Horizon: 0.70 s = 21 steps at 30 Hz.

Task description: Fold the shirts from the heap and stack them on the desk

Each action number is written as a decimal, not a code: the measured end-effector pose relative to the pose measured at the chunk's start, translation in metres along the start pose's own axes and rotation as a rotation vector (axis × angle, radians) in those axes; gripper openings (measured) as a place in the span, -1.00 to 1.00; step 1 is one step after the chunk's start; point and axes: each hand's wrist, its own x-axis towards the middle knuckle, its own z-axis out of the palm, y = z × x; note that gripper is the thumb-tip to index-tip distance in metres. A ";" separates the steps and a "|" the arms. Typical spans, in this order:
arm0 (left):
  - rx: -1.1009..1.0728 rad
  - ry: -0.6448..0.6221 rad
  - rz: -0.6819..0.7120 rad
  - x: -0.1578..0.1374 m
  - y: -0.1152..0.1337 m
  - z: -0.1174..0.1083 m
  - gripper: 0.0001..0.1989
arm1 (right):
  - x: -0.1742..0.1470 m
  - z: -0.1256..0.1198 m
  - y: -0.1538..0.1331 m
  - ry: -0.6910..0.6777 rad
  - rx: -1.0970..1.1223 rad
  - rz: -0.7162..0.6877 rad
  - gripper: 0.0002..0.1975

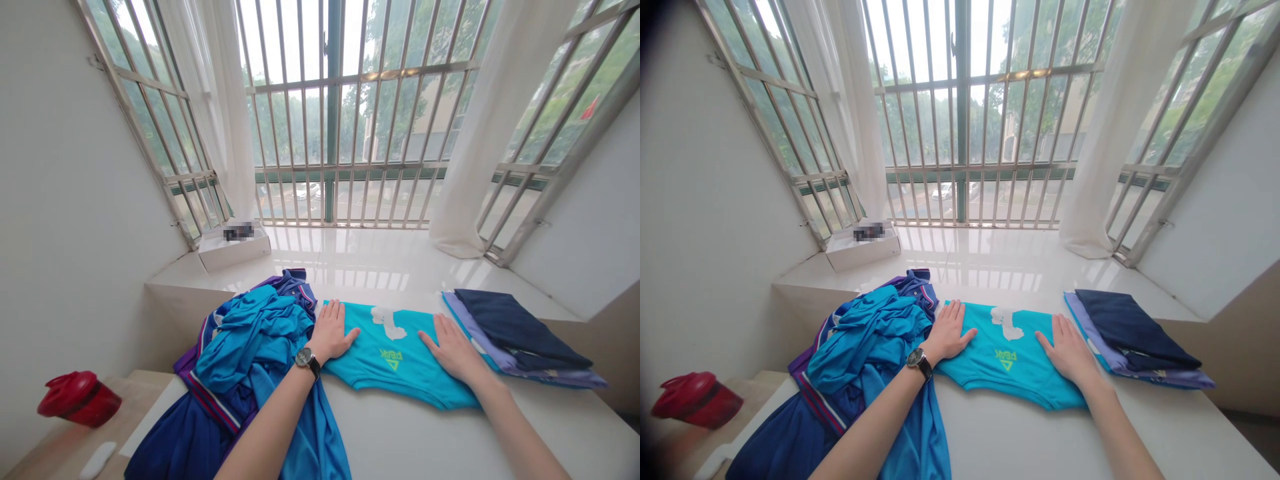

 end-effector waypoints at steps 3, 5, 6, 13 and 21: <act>-0.002 0.001 0.008 -0.005 0.001 -0.001 -0.13 | -0.006 0.001 0.000 0.010 -0.026 0.008 -0.09; -0.004 0.004 0.013 -0.007 0.001 -0.001 -0.13 | -0.011 0.000 0.000 0.008 -0.033 0.011 -0.07; -0.006 0.005 0.016 -0.008 0.001 0.000 -0.13 | -0.013 0.000 0.000 0.002 -0.034 0.010 -0.06; -0.075 0.056 0.009 -0.013 -0.004 0.001 -0.19 | -0.022 -0.008 -0.002 -0.029 -0.035 0.029 -0.04; 0.035 0.118 -0.149 -0.028 0.005 -0.016 -0.45 | -0.028 -0.013 -0.004 -0.043 -0.024 0.061 -0.07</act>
